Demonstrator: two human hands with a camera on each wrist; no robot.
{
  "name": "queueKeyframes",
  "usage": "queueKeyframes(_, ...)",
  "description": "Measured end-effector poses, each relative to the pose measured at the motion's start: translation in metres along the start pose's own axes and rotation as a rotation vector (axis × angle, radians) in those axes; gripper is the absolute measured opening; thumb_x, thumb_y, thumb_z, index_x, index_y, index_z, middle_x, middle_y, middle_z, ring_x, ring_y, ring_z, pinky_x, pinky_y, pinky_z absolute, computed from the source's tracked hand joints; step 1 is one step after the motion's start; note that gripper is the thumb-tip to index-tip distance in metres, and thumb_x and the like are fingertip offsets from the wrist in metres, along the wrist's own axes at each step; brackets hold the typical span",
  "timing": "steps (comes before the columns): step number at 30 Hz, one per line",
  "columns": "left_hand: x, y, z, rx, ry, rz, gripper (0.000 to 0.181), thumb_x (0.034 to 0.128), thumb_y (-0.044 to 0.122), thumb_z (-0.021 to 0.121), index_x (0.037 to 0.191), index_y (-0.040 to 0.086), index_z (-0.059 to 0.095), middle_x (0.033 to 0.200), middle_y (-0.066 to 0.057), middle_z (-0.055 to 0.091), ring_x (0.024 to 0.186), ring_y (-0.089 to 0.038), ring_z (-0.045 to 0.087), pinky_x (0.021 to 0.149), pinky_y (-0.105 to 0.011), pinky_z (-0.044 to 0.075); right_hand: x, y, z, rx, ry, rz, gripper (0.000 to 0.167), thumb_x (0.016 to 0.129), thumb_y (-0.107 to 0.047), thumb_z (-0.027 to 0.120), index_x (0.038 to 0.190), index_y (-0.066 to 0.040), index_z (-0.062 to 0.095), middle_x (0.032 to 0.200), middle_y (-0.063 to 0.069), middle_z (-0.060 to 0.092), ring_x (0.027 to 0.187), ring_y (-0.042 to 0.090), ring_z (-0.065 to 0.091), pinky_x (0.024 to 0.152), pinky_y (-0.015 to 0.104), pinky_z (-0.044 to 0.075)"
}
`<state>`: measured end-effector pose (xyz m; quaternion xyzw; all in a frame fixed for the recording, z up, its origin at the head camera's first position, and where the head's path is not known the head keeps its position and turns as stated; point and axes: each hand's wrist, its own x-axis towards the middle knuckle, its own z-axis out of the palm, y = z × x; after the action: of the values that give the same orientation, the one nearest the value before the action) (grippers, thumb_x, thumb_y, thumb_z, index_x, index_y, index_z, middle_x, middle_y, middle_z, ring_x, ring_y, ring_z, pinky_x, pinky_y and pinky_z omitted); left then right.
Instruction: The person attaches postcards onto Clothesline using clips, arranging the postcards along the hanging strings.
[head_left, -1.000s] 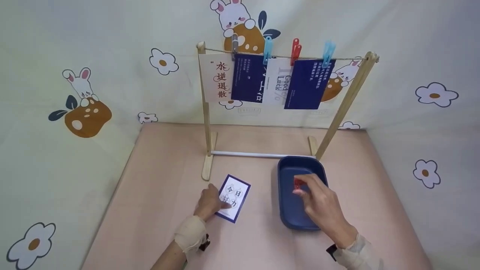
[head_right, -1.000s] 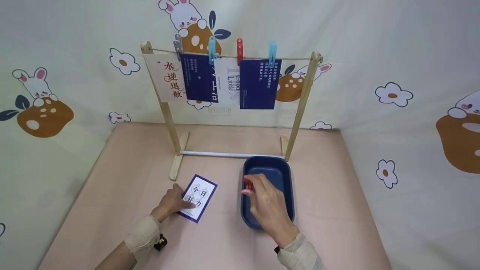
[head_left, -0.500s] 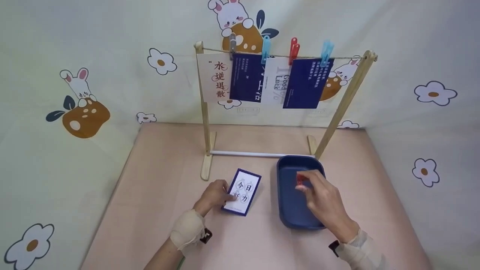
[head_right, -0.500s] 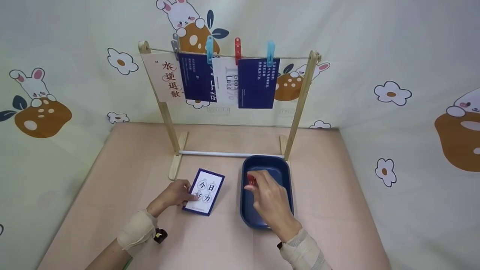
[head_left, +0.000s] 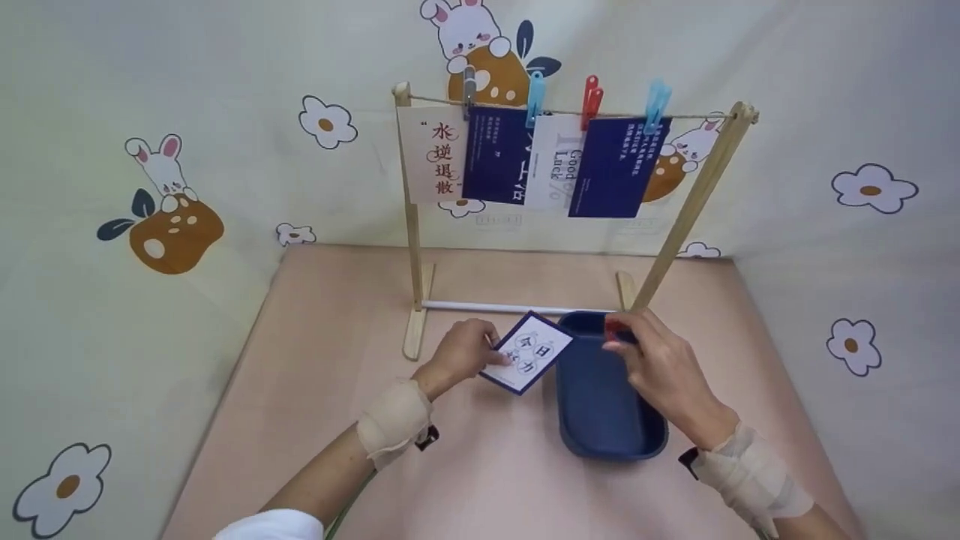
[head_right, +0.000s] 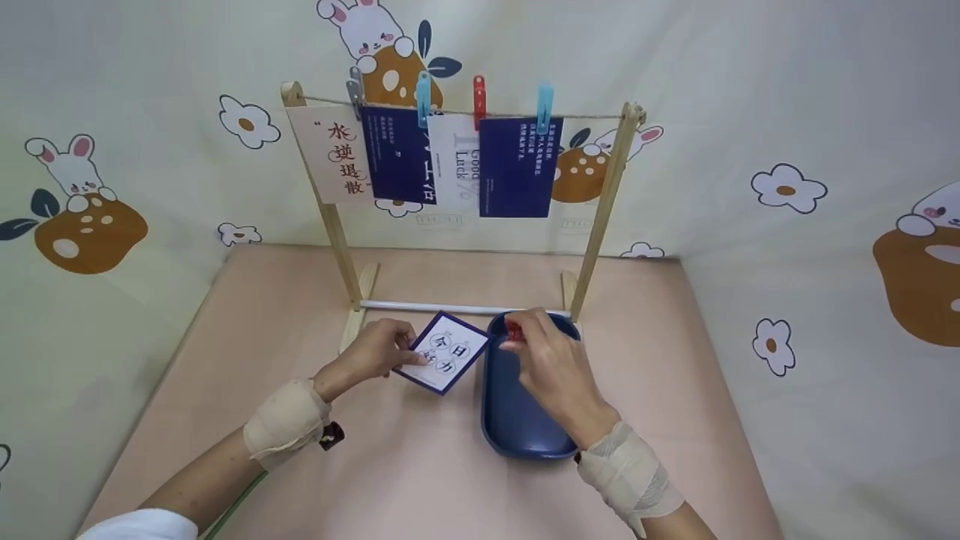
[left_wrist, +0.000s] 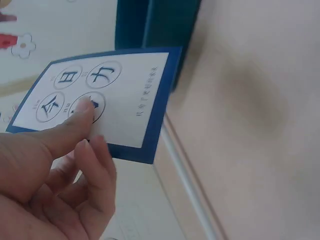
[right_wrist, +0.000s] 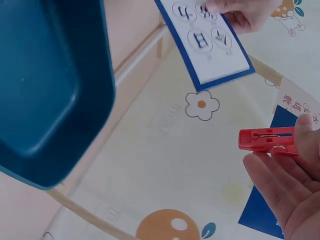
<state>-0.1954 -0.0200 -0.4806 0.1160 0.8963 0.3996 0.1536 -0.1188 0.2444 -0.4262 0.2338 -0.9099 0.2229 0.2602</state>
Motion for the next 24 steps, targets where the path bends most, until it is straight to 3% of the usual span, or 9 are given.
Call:
queueKeyframes(7, 0.023, 0.049, 0.000, -0.008, 0.009, 0.112, 0.021, 0.0821, 0.014, 0.082, 0.081, 0.004, 0.064, 0.073, 0.002, 0.058, 0.064, -0.008, 0.048, 0.055, -0.019, 0.036, 0.034, 0.000, -0.023, -0.014, 0.009, -0.012, 0.036, 0.080, -0.001, 0.080, 0.112, 0.001, 0.063, 0.104, 0.014, 0.068, 0.090, 0.023, 0.071, 0.073, 0.035, 0.063)
queueKeyframes(13, 0.047, 0.088, -0.001, -0.090, 0.041, 0.133, 0.022, 0.0806, 0.015, 0.084, 0.083, 0.004, 0.065, 0.078, 0.000, 0.063, 0.066, -0.008, 0.051, 0.055, -0.017, 0.038, 0.066, 0.003, -0.055, -0.084, 0.014, -0.046, 0.032, 0.084, -0.002, 0.076, 0.113, 0.000, 0.062, 0.104, 0.014, 0.066, 0.089, 0.023, 0.069, 0.069, 0.036, 0.062)
queueKeyframes(15, 0.053, 0.100, -0.002, -0.095, 0.055, 0.141, 0.024, 0.0801, 0.016, 0.085, 0.079, 0.007, 0.063, 0.077, 0.001, 0.063, 0.067, -0.008, 0.050, 0.056, -0.017, 0.037, 0.077, 0.005, -0.065, -0.082, 0.021, -0.033, 0.029, 0.086, -0.003, 0.074, 0.113, 0.001, 0.062, 0.104, 0.015, 0.066, 0.092, 0.024, 0.070, 0.071, 0.029, 0.061)
queueKeyframes(19, 0.062, 0.125, -0.005, -0.132, 0.036, 0.122, 0.031, 0.0802, 0.020, 0.085, 0.074, 0.014, 0.055, 0.071, 0.005, 0.059, 0.061, -0.006, 0.051, 0.052, -0.017, 0.040, 0.098, 0.010, -0.084, -0.080, 0.057, -0.003, 0.026, 0.088, -0.003, 0.072, 0.112, 0.003, 0.063, 0.104, 0.017, 0.066, 0.095, 0.027, 0.070, 0.073, 0.007, 0.046)
queueKeyframes(21, 0.066, 0.136, -0.010, -0.174, 0.021, 0.097, 0.031, 0.0803, 0.021, 0.085, 0.074, 0.014, 0.055, 0.068, 0.005, 0.058, 0.056, -0.005, 0.051, 0.048, -0.016, 0.043, 0.106, 0.012, -0.090, -0.082, 0.075, 0.010, 0.025, 0.089, -0.003, 0.071, 0.112, 0.003, 0.063, 0.104, 0.018, 0.066, 0.095, 0.029, 0.070, 0.073, 0.002, 0.037)
queueKeyframes(24, 0.073, 0.152, -0.021, -0.245, 0.024, 0.050, 0.030, 0.0808, 0.019, 0.084, 0.077, 0.013, 0.055, 0.069, 0.003, 0.059, 0.052, -0.007, 0.052, 0.041, -0.018, 0.045, 0.117, 0.016, -0.096, -0.064, 0.085, 0.028, 0.024, 0.091, -0.002, 0.069, 0.113, 0.004, 0.063, 0.105, 0.019, 0.066, 0.097, 0.032, 0.070, 0.073, 0.000, 0.036)
